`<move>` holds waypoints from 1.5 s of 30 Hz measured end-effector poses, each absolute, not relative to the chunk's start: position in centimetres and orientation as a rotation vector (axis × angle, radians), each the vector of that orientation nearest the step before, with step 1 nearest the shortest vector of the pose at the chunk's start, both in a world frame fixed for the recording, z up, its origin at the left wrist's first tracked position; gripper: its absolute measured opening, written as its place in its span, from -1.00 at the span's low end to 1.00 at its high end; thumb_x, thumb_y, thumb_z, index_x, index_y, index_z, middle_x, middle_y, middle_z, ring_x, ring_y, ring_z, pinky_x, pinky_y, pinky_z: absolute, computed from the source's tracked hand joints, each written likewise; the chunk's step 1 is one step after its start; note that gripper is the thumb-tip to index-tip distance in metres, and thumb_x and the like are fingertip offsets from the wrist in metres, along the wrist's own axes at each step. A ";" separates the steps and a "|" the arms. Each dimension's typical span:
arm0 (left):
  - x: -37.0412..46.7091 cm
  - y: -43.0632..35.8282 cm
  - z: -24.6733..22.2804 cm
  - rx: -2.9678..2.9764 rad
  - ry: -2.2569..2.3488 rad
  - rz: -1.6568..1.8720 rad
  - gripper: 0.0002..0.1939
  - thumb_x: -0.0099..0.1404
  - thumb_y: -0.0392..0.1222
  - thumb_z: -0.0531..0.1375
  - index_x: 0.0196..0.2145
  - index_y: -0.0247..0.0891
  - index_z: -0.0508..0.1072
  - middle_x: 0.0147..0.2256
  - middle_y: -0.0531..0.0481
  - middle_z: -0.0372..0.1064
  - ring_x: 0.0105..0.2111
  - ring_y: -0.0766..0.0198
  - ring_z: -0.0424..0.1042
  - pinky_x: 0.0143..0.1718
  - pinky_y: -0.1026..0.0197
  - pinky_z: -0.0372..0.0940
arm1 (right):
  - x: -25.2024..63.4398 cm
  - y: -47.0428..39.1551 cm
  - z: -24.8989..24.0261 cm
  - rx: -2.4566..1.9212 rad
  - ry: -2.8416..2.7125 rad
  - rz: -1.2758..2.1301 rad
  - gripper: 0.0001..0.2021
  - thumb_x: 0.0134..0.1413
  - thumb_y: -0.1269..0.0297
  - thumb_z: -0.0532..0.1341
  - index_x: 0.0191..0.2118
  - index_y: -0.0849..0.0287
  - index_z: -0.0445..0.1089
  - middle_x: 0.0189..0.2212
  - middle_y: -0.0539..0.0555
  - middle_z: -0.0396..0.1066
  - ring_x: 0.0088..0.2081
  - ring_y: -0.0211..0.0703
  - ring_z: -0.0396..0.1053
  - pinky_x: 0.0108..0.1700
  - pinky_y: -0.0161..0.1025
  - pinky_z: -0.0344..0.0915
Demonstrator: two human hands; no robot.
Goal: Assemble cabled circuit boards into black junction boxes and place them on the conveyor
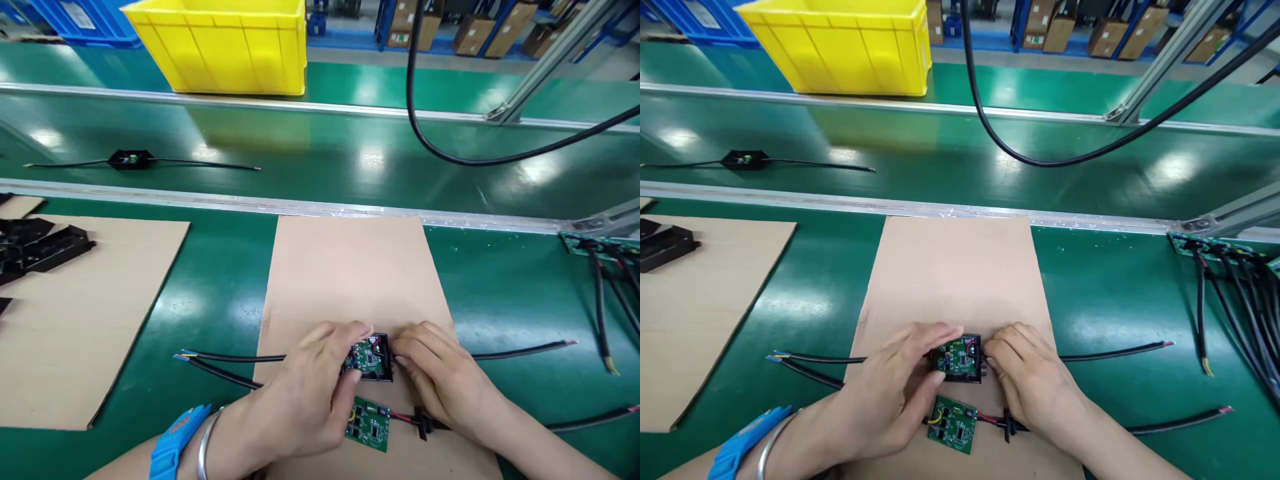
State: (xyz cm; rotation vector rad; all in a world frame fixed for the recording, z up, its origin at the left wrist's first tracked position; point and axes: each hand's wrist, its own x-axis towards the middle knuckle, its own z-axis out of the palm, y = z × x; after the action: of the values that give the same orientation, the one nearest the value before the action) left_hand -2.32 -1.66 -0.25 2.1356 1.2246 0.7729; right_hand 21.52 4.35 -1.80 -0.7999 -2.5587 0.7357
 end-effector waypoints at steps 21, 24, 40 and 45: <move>-1.0 -2.2 0.3 2.574 1.229 0.302 -0.54 0.44 -0.20 -0.04 0.24 -0.38 0.19 0.17 -0.06 0.24 0.05 0.01 0.16 0.04 -0.10 0.01 | 21.8 4.1 -1.9 -0.673 -2.548 0.508 -0.71 0.13 0.70 0.08 -0.07 0.35 0.34 -0.27 0.19 0.39 -0.22 -0.09 0.24 -0.17 -0.13 0.30; -0.6 -2.1 0.4 2.582 1.229 0.291 -0.53 0.38 -0.22 0.01 0.20 -0.41 0.25 0.14 -0.08 0.29 0.05 -0.02 0.16 0.01 -0.11 0.01 | 21.5 4.4 -2.0 -0.633 -2.577 0.449 -0.75 0.16 0.67 0.08 -0.08 0.38 0.36 -0.33 0.18 0.40 -0.25 -0.09 0.25 -0.23 -0.14 0.30; -6.8 -1.9 2.6 2.086 1.421 0.378 -0.60 0.33 -0.24 0.13 0.12 -0.13 0.33 0.03 -0.09 0.27 0.03 0.11 0.29 0.04 0.01 0.29 | 22.8 5.0 -1.0 -0.767 -2.521 0.663 -0.82 0.22 0.44 0.14 -0.09 0.21 0.39 -0.25 0.13 0.36 -0.19 -0.09 0.26 -0.15 -0.10 0.26; -5.1 -2.1 -0.3 2.150 1.433 0.488 -0.35 0.22 -0.06 0.32 0.20 -0.25 0.23 0.02 -0.18 0.29 -0.01 0.03 0.32 0.00 -0.07 0.32 | 22.0 4.6 -1.7 -0.788 -2.603 0.598 -0.83 0.24 0.47 0.09 -0.14 0.24 0.41 -0.29 0.14 0.36 -0.22 -0.06 0.26 -0.18 -0.09 0.27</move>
State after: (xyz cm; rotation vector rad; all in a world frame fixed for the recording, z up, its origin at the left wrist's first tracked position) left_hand -5.05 -2.12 -0.25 2.1497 1.4327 0.4880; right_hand 22.00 4.57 -1.66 -0.7882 -2.6034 0.5980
